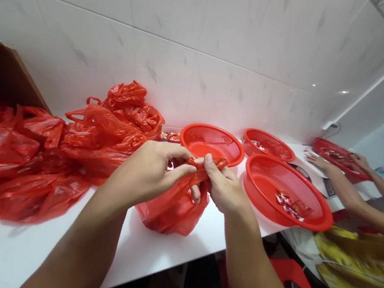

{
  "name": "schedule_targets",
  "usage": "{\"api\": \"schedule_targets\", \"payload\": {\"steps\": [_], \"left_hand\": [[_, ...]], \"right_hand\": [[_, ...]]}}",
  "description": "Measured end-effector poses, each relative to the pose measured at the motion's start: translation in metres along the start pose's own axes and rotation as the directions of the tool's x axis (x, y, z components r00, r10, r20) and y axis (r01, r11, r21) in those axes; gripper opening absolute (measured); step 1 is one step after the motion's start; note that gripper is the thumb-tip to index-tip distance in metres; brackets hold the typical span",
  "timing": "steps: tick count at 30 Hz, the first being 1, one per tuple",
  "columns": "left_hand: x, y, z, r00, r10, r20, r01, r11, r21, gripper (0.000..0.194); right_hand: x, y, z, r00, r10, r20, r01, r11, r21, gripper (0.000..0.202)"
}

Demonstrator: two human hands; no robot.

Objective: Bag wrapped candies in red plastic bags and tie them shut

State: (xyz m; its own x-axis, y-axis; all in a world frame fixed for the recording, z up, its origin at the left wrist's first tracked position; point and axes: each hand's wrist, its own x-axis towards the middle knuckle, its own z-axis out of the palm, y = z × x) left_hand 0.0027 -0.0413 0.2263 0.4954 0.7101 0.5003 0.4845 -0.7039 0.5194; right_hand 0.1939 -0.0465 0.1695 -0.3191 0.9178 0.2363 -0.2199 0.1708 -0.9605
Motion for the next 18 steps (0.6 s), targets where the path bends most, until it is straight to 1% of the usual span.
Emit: {"api": "schedule_targets", "payload": {"steps": [3,5,7,8,9,10,11,13,14,15,16,17,18], "left_hand": [[0.002,0.001,0.013,0.986,0.07,-0.149,-0.055,0.993,0.106,0.011],[0.004,0.003,0.023,0.959,0.126,-0.256,-0.093,0.986,0.138,0.011],[0.005,0.006,0.033,0.921,0.178,-0.347,-0.146,0.983,0.115,0.012],[0.006,0.008,0.037,0.91,0.196,-0.366,-0.176,0.981,0.086,0.012],[0.006,0.01,0.041,0.911,0.207,-0.356,-0.203,0.978,0.049,0.01],[0.006,0.011,0.044,0.923,0.213,-0.322,-0.224,0.975,0.001,0.013],[0.006,0.012,0.047,0.94,0.211,-0.267,-0.235,0.97,-0.06,0.029],[0.006,0.012,0.053,0.974,0.195,-0.119,-0.217,0.952,-0.215,0.076],[0.007,0.011,0.055,0.982,0.183,-0.035,-0.185,0.939,-0.29,0.093],[0.007,0.01,0.056,0.984,0.173,0.049,-0.145,0.924,-0.353,0.098],[0.008,0.009,0.057,0.977,0.166,0.133,-0.101,0.913,-0.396,0.093],[0.009,0.009,0.057,0.966,0.158,0.205,-0.059,0.906,-0.42,0.082],[0.01,0.009,0.056,0.956,0.142,0.257,-0.018,0.902,-0.431,0.07]], "right_hand": [[-0.004,0.008,0.001,0.998,0.025,-0.05,-0.021,0.997,0.074,0.061],[-0.004,0.01,0.0,0.993,0.035,-0.111,-0.019,0.99,0.14,0.063],[-0.004,0.009,-0.005,0.981,0.022,-0.195,0.019,0.979,0.203,0.059],[-0.005,0.008,-0.009,0.974,0.01,-0.228,0.042,0.974,0.224,0.056],[-0.007,0.006,-0.014,0.969,0.003,-0.246,0.057,0.97,0.237,0.054],[-0.01,0.003,-0.019,0.97,0.002,-0.241,0.057,0.969,0.239,0.053],[-0.015,0.0,-0.025,0.976,0.003,-0.216,0.048,0.972,0.228,0.053],[-0.028,-0.008,-0.035,0.994,-0.004,-0.105,0.022,0.986,0.167,0.053],[-0.035,-0.013,-0.04,0.999,-0.013,-0.035,0.017,0.993,0.116,0.05],[-0.043,-0.018,-0.044,0.999,-0.027,0.039,0.024,0.998,0.052,0.045],[-0.05,-0.023,-0.047,0.994,-0.045,0.101,0.047,0.999,-0.023,0.036],[-0.057,-0.027,-0.05,0.988,-0.076,0.134,0.09,0.991,-0.102,0.026],[-0.062,-0.03,-0.053,0.983,-0.126,0.133,0.15,0.971,-0.186,0.017]]}}
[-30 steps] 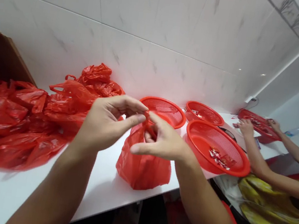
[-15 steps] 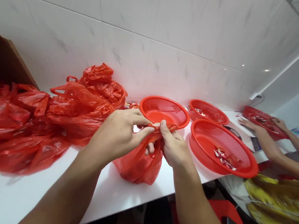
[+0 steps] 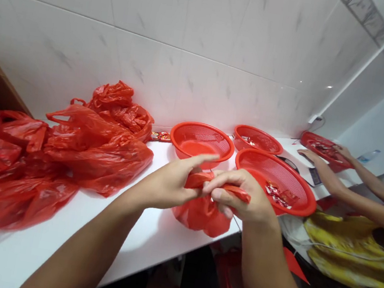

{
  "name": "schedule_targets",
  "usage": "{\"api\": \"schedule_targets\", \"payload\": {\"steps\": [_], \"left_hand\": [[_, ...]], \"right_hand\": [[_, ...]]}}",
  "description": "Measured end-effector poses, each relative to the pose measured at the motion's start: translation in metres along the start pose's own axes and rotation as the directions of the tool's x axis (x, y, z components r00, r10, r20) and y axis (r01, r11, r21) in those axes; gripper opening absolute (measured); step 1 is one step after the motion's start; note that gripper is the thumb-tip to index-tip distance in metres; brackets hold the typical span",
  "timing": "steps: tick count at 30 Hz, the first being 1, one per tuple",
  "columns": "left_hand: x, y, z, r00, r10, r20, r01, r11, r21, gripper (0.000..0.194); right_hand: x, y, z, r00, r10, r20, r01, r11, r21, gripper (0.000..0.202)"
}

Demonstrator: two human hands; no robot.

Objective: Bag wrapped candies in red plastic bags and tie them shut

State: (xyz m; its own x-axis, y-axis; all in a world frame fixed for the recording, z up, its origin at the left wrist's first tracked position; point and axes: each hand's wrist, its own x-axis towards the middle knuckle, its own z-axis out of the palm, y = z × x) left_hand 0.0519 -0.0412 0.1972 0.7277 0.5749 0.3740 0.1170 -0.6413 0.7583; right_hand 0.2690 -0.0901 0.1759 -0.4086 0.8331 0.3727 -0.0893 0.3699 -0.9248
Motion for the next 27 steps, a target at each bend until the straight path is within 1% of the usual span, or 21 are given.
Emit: {"api": "schedule_targets", "payload": {"steps": [1,2,3,4,5,6,7,9,11,13,18,19,21,23,25,27], "left_hand": [[0.0,0.001,-0.001,0.999,-0.04,0.022,0.04,0.999,-0.016,0.061],[0.0,0.003,-0.003,0.996,-0.084,0.032,0.085,0.996,-0.034,0.058],[0.0,0.005,-0.003,0.99,-0.135,0.037,0.137,0.989,-0.056,0.06],[0.0,0.007,-0.003,0.981,-0.192,0.04,0.194,0.977,-0.082,0.065],[0.0,0.008,-0.003,0.97,-0.24,0.034,0.242,0.963,-0.117,0.069],[0.001,0.009,-0.001,0.962,-0.271,0.02,0.271,0.948,-0.165,0.069],[0.003,0.008,0.002,0.959,-0.284,0.006,0.277,0.933,-0.228,0.063],[0.007,0.004,0.009,0.967,-0.256,0.012,0.242,0.897,-0.369,0.048],[0.011,-0.002,0.014,0.979,-0.185,0.082,0.201,0.848,-0.491,0.05],[0.014,-0.007,0.016,0.98,-0.125,0.153,0.189,0.818,-0.544,0.05],[0.018,-0.01,0.01,0.983,-0.089,0.161,0.157,0.866,-0.476,0.033],[0.018,-0.011,0.009,0.981,-0.09,0.17,0.162,0.86,-0.484,0.031],[0.018,-0.014,0.009,0.971,-0.088,0.224,0.198,0.821,-0.535,0.032],[0.018,-0.018,0.012,0.955,-0.091,0.283,0.249,0.768,-0.59,0.036],[0.018,-0.019,0.015,0.955,-0.13,0.268,0.275,0.727,-0.629,0.038],[0.019,-0.018,0.017,0.962,-0.198,0.189,0.274,0.702,-0.658,0.035]], "right_hand": [[-0.004,-0.002,-0.002,0.997,-0.069,-0.047,0.064,0.993,-0.102,0.012],[-0.007,-0.002,-0.003,0.982,-0.153,-0.112,0.127,0.969,-0.213,0.012],[-0.009,-0.001,-0.003,0.953,-0.244,-0.178,0.176,0.929,-0.326,0.016],[-0.01,0.001,-0.002,0.915,-0.334,-0.227,0.213,0.876,-0.432,0.021],[-0.01,0.004,-0.001,0.876,-0.415,-0.246,0.238,0.815,-0.527,0.025],[-0.01,0.007,0.001,0.842,-0.484,-0.239,0.262,0.754,-0.602,0.029],[-0.01,0.011,0.004,0.814,-0.54,-0.215,0.29,0.699,-0.654,0.033],[-0.01,0.016,0.009,0.782,-0.605,-0.146,0.352,0.623,-0.699,0.04],[-0.012,0.019,0.011,0.783,-0.617,-0.086,0.392,0.595,-0.701,0.045],[-0.014,0.021,0.011,0.796,-0.603,-0.05,0.412,0.601,-0.685,0.047],[-0.021,0.024,0.002,0.818,-0.575,-0.017,0.437,0.64,-0.632,0.042],[-0.022,0.024,0.001,0.826,-0.563,-0.017,0.434,0.655,-0.618,0.039],[-0.024,0.024,0.002,0.839,-0.543,-0.028,0.429,0.693,-0.579,0.033],[-0.025,0.024,0.004,0.841,-0.538,-0.053,0.431,0.726,-0.536,0.037],[-0.026,0.024,0.008,0.827,-0.555,-0.093,0.444,0.745,-0.497,0.04],[-0.026,0.024,0.012,0.815,-0.565,-0.128,0.45,0.756,-0.475,0.041]]}}
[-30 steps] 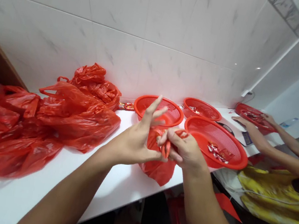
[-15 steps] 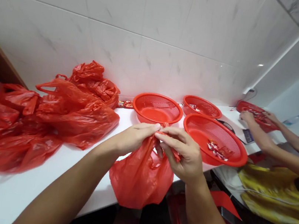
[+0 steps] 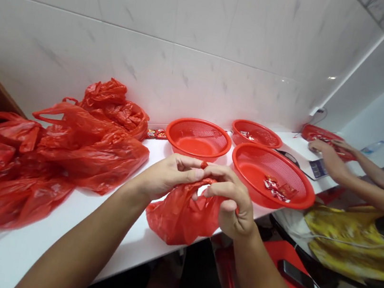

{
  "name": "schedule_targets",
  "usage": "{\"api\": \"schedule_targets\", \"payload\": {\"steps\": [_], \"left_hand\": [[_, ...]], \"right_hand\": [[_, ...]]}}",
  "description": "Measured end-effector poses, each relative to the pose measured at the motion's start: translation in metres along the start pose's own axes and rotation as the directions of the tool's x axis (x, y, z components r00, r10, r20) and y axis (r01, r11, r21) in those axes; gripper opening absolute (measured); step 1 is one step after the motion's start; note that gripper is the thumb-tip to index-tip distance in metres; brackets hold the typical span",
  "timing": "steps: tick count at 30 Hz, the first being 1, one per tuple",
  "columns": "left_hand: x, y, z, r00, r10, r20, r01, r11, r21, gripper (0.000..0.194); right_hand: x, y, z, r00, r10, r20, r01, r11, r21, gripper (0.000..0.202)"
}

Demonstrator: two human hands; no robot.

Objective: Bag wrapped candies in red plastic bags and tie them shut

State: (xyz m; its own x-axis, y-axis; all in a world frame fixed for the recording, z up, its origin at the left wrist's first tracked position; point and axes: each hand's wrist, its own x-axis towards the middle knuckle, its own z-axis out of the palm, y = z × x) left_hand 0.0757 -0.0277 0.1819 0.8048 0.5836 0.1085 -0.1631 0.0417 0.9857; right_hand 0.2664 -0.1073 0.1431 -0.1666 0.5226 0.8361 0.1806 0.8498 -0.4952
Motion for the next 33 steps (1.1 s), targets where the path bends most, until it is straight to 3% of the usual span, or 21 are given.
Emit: {"api": "schedule_targets", "payload": {"steps": [7,11,14,18,20,22,25,27,30,31,33], "left_hand": [[0.004,0.004,0.013,0.982,0.001,-0.188,-0.034,0.985,-0.169,0.031],[0.01,-0.002,0.004,0.95,0.022,-0.312,-0.083,0.98,-0.183,0.021],[0.014,-0.003,-0.023,0.877,0.025,-0.48,-0.136,0.971,-0.199,0.019],[0.01,0.006,-0.07,0.686,0.052,-0.726,-0.271,0.944,-0.189,0.016],[0.005,0.012,-0.08,0.656,0.124,-0.745,-0.306,0.945,-0.112,0.017],[0.0,0.017,-0.074,0.705,0.218,-0.675,-0.304,0.952,-0.01,0.02],[-0.002,0.017,-0.036,0.844,0.3,-0.445,-0.241,0.953,0.184,0.023],[-0.002,0.012,-0.006,0.941,0.252,-0.227,-0.17,0.929,0.328,0.021],[-0.007,-0.001,0.023,0.991,0.132,-0.003,-0.109,0.83,0.546,0.022],[-0.012,-0.006,0.027,0.994,0.106,0.009,-0.089,0.782,0.617,0.041],[-0.024,-0.017,0.024,0.996,0.081,-0.038,-0.026,0.674,0.738,0.097]], "right_hand": [[0.0,-0.002,0.007,0.999,0.038,0.007,-0.037,0.998,-0.049,0.049],[-0.004,-0.003,0.007,0.998,0.056,0.009,-0.054,0.987,-0.153,0.056],[-0.02,-0.002,0.005,0.999,0.04,-0.027,-0.045,0.969,-0.244,0.059],[-0.052,0.0,0.005,0.997,0.075,-0.006,-0.074,0.958,-0.277,0.056],[-0.064,0.001,0.007,0.985,0.171,-0.026,-0.173,0.969,-0.178,0.058],[-0.069,0.004,0.012,0.94,0.338,-0.049,-0.339,0.941,-0.019,0.057],[-0.067,0.015,0.028,0.824,0.566,0.033,-0.563,0.81,0.163,0.04],[-0.063,0.028,0.044,0.77,0.627,0.123,-0.639,0.753,0.157,0.036],[-0.062,0.048,0.064,0.739,0.657,0.15,-0.669,0.742,0.043,0.058],[-0.063,0.053,0.069,0.723,0.678,0.133,-0.686,0.727,0.027,0.057],[-0.065,0.058,0.073,0.684,0.723,0.097,-0.729,0.683,0.053,0.037]]}}
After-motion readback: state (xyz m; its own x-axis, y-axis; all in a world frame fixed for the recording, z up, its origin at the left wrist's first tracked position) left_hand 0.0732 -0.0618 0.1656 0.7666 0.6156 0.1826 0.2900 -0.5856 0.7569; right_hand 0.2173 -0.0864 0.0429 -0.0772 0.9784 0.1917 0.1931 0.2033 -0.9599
